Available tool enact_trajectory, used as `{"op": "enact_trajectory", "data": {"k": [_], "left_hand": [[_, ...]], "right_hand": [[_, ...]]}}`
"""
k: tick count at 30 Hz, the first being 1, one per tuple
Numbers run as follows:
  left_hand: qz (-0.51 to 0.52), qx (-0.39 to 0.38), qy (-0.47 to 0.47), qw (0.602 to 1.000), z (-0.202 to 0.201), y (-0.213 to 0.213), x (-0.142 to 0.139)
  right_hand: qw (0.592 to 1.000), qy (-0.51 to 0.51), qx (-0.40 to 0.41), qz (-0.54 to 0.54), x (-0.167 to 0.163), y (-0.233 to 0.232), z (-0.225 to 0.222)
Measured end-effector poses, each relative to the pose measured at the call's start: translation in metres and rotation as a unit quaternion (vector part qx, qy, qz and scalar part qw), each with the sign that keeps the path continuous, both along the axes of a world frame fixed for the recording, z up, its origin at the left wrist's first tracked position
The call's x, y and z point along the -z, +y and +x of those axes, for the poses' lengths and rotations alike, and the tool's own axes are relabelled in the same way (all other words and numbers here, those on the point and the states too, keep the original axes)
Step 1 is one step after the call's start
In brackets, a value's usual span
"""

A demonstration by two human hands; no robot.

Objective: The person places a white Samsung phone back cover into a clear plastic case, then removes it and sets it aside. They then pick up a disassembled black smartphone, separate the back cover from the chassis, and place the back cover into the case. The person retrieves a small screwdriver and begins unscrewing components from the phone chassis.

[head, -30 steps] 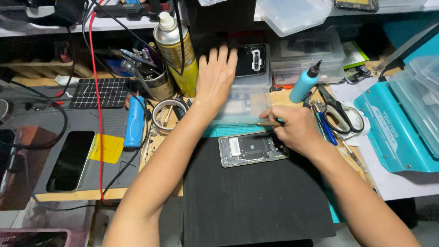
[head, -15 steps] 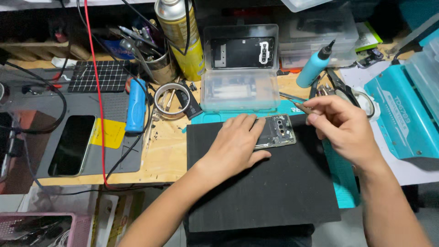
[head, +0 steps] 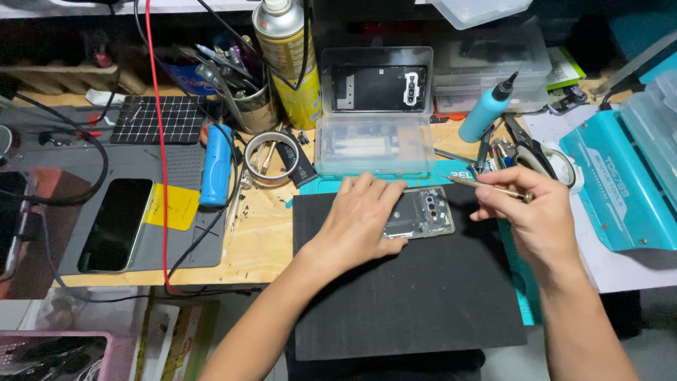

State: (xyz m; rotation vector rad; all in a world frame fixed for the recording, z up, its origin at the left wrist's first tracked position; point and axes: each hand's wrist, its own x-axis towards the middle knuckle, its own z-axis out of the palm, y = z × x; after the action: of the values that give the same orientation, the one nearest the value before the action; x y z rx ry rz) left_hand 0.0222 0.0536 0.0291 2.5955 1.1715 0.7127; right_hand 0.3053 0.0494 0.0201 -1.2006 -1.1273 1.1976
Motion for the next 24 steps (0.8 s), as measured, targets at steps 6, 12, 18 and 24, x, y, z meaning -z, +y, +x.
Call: {"op": "enact_trajectory", "data": {"k": [6,12,18,24], "left_hand": [[-0.007,0.001,0.006,1.0,-0.016,-0.018,-0.005],[-0.001,0.063,-0.141,0.988,-0.002,-0.007,0.013],[-0.052,0.052,-0.18,0.981,0.004,0.013,0.028],[-0.073,0.044,-0.197,0.977,0.003,0.014,0.032]], "right_hand": [[0.997,-0.013,-0.031,0.071,-0.003,-0.006,-0.021],[0.933,-0.267,-0.057,0.236,-0.008,-0.006,-0.054],[0.883,-0.334,-0.066,0.324,-0.013,0.002,-0.065],[0.88,-0.331,-0.07,0.334,-0.01,0.002,-0.065]]}}
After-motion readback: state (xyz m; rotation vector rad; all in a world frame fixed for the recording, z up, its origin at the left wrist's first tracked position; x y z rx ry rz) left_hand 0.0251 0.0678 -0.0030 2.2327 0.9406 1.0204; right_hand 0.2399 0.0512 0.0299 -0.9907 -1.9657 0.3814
